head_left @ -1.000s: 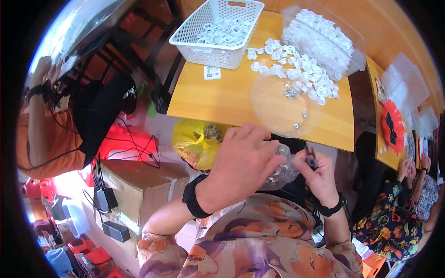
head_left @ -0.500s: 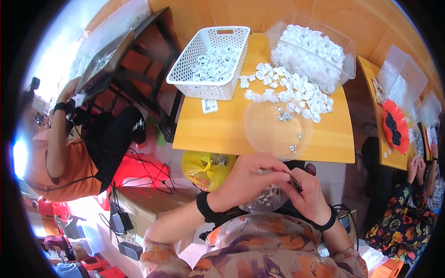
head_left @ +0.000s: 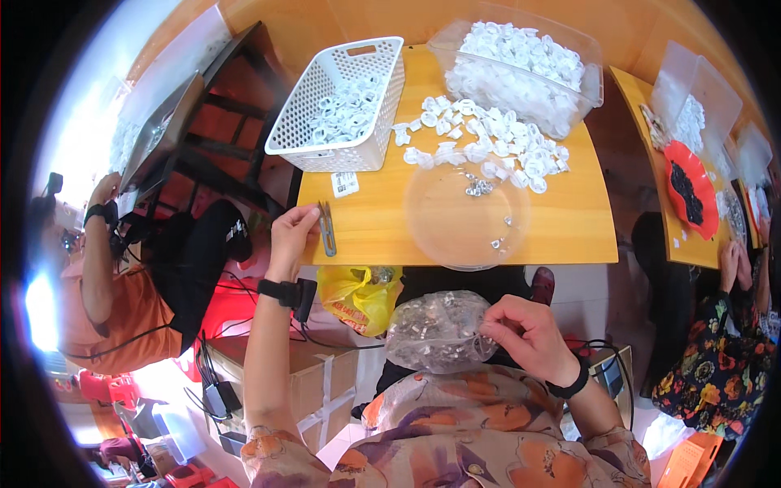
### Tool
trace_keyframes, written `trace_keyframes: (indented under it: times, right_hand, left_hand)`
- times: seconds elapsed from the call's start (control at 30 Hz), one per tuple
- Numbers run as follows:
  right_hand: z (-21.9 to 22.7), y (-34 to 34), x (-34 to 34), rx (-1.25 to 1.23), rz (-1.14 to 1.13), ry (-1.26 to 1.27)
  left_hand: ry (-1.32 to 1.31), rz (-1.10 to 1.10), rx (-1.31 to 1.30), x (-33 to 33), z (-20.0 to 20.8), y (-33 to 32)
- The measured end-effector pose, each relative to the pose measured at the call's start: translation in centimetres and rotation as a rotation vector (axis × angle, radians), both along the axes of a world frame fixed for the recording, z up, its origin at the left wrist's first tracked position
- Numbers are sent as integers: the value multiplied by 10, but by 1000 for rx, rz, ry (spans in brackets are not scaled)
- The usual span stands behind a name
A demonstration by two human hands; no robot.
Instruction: Manual assembly of small silver rings into white plastic components at a factory workshop station.
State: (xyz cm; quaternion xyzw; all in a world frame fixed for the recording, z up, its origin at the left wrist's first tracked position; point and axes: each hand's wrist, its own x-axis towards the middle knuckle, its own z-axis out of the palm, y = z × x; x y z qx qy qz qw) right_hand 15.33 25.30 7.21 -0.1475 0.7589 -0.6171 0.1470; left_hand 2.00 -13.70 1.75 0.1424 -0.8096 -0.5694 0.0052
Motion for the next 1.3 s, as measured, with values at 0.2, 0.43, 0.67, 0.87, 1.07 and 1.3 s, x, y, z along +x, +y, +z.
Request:
trace_keyframes:
  times: [0.2,0.43,0.67,0.87,1.07,1.3]
  right_hand:
    - [-9,-5,6,-185,-119,103]
    - [15,-75,-12,-347,-70,269]
    - [73,-128,-21,-704,-6,241]
    - [104,-123,-15,-949,166,-14]
    - [73,-89,-34,-966,4,-46]
    - [59,-37,-95,-358,61,296]
  left_hand:
    - [262,30,-22,60,-2,30]
    - [-237,-18,358,189,-61,47]
    - [-219,-224,501,217,-108,38]
    - [301,-5,813,201,-94,55]
    - [452,-152,1524,132,-29,78]
    - [407,-68,1227,108,-16,49]
